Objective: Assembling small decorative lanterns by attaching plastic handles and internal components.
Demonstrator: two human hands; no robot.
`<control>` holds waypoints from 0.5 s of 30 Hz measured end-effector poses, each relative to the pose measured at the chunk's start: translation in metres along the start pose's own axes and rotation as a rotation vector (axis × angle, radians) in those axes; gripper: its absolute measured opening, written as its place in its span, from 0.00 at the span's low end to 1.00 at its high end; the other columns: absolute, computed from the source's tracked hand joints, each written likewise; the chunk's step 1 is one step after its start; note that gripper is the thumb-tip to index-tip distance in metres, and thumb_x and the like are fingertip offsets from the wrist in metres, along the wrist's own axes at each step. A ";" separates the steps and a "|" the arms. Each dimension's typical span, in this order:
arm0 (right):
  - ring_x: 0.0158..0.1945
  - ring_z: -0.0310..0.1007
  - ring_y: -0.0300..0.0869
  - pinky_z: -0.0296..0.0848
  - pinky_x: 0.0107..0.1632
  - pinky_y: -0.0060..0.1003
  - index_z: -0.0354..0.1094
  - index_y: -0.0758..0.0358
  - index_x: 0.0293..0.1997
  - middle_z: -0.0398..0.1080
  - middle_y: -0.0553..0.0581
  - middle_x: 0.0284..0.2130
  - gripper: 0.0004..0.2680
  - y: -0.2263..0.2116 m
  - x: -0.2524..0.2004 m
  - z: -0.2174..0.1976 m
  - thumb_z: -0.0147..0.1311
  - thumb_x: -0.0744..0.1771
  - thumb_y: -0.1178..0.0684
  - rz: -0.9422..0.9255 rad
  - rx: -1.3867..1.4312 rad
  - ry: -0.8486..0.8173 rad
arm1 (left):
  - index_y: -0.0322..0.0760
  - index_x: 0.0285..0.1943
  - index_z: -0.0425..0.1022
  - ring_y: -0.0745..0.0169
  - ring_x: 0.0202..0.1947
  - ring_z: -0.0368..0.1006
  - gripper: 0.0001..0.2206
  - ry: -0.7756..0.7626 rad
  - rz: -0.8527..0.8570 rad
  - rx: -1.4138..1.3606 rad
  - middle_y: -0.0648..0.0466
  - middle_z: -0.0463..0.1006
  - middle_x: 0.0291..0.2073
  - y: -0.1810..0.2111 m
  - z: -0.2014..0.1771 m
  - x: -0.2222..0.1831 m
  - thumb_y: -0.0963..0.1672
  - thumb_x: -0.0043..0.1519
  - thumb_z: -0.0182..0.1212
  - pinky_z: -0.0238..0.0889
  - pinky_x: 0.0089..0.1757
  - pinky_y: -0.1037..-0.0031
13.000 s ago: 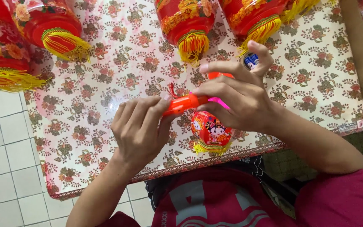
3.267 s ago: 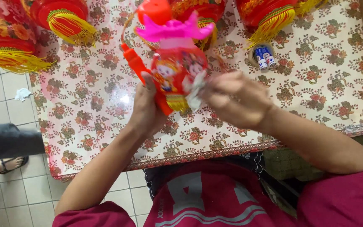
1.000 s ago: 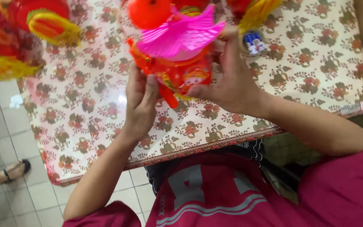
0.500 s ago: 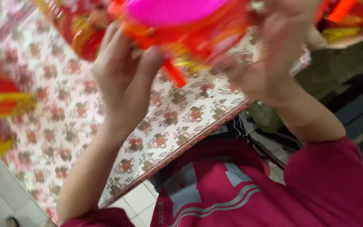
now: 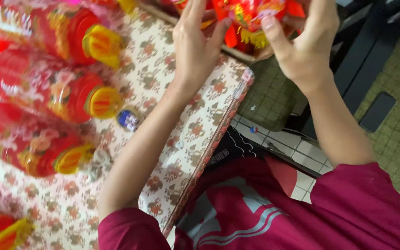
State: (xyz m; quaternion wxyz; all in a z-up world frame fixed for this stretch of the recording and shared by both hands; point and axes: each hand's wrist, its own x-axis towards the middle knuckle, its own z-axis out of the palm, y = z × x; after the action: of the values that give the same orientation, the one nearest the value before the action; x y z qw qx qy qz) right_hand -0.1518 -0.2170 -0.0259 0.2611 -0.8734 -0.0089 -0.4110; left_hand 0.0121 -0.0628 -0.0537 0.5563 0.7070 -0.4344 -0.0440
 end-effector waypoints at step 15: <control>0.49 0.72 0.66 0.70 0.49 0.55 0.68 0.79 0.51 0.70 0.75 0.46 0.13 0.003 -0.019 0.005 0.52 0.76 0.51 -0.145 -0.277 -0.101 | 0.34 0.58 0.74 0.47 0.53 0.77 0.18 -0.055 -0.032 0.366 0.47 0.77 0.55 -0.029 0.021 -0.029 0.45 0.61 0.68 0.77 0.48 0.61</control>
State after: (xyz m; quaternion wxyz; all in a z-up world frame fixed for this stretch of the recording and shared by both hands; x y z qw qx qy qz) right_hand -0.1606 -0.2131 -0.0436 0.1070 -0.9176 -0.0280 -0.3818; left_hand -0.0009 -0.0588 -0.0979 0.4055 0.8017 -0.4390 0.0075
